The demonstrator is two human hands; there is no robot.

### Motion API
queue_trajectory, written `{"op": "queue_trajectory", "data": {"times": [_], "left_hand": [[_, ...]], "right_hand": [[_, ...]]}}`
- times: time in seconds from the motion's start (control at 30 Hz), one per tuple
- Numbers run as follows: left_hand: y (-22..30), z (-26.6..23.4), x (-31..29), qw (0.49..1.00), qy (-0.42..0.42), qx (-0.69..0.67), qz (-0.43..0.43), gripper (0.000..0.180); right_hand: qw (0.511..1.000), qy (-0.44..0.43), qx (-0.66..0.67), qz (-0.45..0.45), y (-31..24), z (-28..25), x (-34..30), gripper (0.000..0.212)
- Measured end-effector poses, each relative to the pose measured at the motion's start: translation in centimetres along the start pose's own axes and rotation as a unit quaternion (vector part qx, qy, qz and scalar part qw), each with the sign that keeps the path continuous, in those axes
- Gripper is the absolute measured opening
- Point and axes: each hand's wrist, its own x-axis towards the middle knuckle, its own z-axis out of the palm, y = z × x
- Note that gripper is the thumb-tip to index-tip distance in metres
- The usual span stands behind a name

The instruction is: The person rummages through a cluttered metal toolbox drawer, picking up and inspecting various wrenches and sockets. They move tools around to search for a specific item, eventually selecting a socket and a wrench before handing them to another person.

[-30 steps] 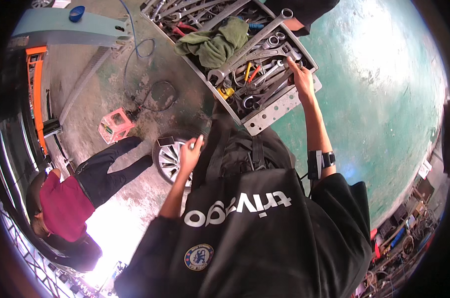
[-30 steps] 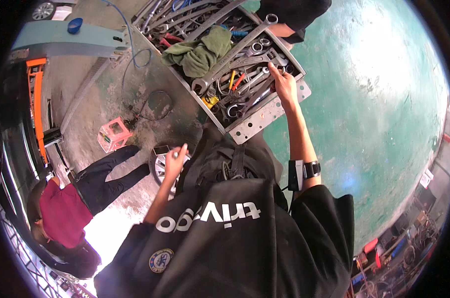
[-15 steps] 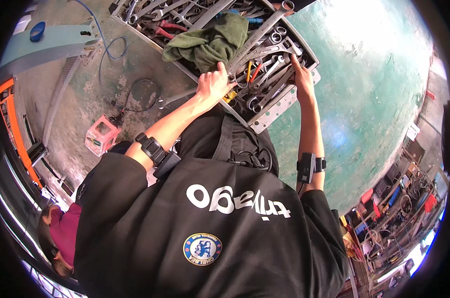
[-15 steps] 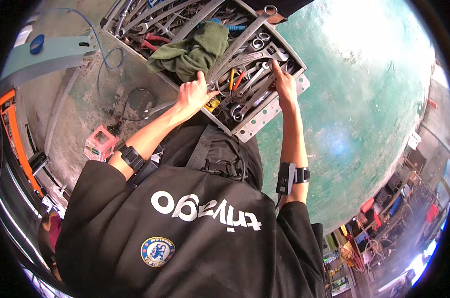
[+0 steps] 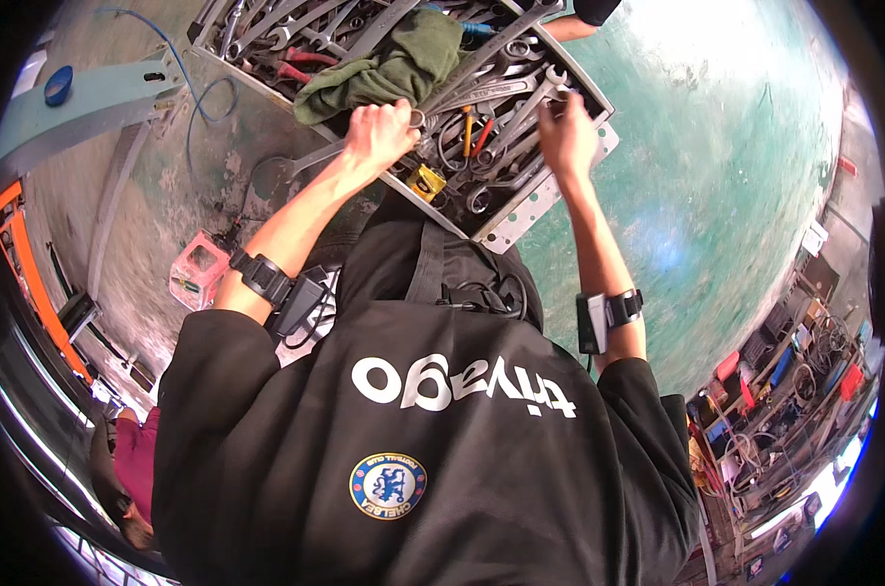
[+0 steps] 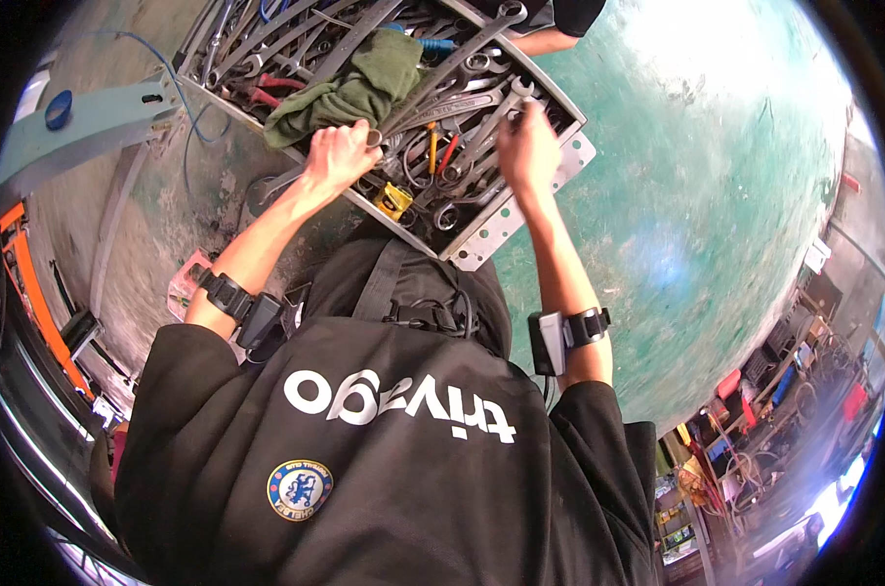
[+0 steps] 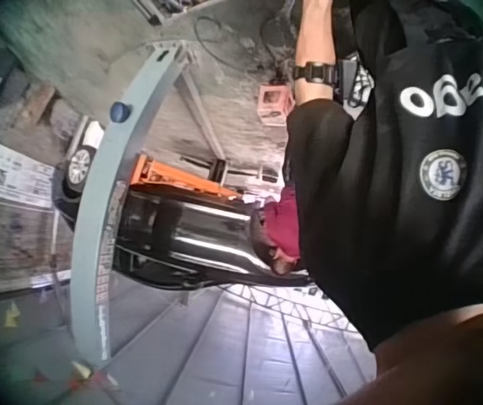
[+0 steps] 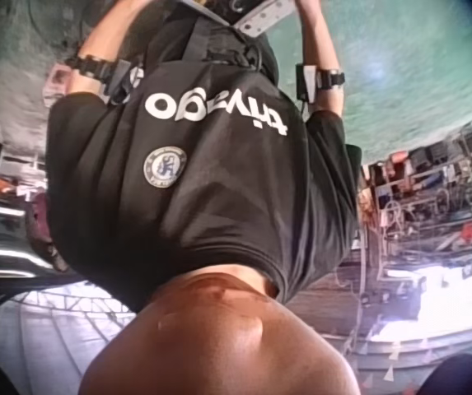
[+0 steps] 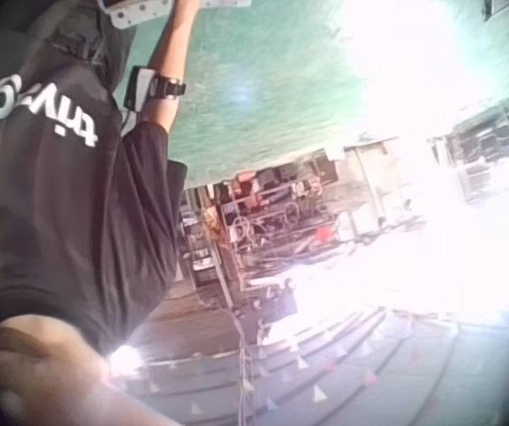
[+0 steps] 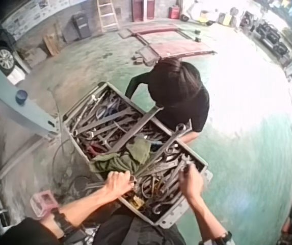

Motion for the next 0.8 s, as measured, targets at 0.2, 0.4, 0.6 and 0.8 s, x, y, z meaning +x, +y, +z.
{"op": "queue_trajectory", "data": {"times": [0.2,0.4,0.6,0.8], "left_hand": [[-3.1,-3.7,1.5,0.992,-0.089,-0.043,-0.076,0.030],[-7.6,-7.8,2.0,0.994,-0.023,0.006,-0.109,0.031],[-8.3,-7.6,2.9,0.992,-0.009,-0.033,-0.120,0.040],[-6.5,-6.7,3.4,0.986,-0.012,-0.047,-0.160,0.045]], "right_hand": [[0.927,-0.162,0.038,-0.337,-4.3,2.0,-3.9,0.033],[0.892,-0.247,-0.031,-0.378,-3.1,2.4,-5.8,0.012],[0.891,-0.251,-0.026,-0.377,-1.0,1.5,-5.3,0.010],[0.938,-0.158,0.132,-0.279,-2.6,1.6,-1.0,0.025]]}}
